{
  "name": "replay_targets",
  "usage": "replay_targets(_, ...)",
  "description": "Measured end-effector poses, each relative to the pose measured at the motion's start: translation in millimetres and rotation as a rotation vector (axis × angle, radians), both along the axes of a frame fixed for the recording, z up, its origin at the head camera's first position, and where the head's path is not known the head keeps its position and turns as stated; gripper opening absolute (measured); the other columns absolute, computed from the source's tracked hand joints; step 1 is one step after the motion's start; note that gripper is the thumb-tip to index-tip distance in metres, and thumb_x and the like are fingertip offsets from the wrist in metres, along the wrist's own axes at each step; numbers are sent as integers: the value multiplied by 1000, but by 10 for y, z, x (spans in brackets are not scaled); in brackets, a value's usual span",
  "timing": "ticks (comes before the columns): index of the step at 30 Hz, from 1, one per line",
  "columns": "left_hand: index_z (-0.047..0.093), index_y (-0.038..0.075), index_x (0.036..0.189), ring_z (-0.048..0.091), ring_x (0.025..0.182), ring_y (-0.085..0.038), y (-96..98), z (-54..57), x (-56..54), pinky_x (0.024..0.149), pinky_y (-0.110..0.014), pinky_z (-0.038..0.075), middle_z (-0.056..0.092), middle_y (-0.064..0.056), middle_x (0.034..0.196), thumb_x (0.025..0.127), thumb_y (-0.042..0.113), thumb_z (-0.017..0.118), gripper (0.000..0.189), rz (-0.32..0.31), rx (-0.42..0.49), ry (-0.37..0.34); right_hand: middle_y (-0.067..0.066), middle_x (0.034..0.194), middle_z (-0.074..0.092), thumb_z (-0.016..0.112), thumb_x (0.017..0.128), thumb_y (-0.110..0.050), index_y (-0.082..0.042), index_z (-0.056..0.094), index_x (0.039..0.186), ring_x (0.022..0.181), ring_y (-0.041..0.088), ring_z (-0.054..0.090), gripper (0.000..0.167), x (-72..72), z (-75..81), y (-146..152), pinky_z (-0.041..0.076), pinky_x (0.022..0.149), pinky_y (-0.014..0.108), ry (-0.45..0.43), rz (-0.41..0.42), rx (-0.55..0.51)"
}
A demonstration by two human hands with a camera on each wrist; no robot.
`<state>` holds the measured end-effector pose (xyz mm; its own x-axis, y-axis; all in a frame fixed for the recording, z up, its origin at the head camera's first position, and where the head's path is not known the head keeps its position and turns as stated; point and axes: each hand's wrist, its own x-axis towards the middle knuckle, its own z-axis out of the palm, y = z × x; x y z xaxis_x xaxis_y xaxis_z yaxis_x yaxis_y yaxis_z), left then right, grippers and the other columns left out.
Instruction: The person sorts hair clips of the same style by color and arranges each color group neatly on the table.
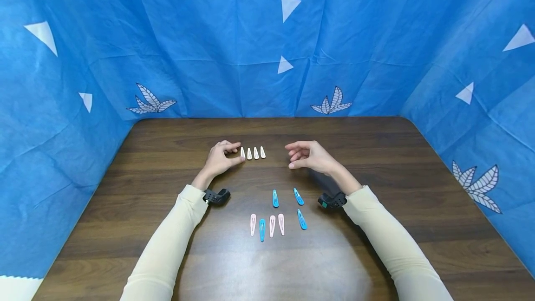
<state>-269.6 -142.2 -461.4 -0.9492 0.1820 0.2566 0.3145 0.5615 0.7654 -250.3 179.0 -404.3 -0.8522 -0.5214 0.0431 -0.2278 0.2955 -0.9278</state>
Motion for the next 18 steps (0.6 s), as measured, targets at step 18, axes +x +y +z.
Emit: replay_targets(18, 64, -5, 122, 61, 101, -34, 339, 300, 575, 86, -43, 53, 63, -22, 111, 77, 10, 81, 51, -259, 123, -45, 26, 117, 60, 80, 79, -5, 5, 54, 134, 87, 20, 64, 62, 542, -133, 352, 52, 67, 25, 92, 26, 57)
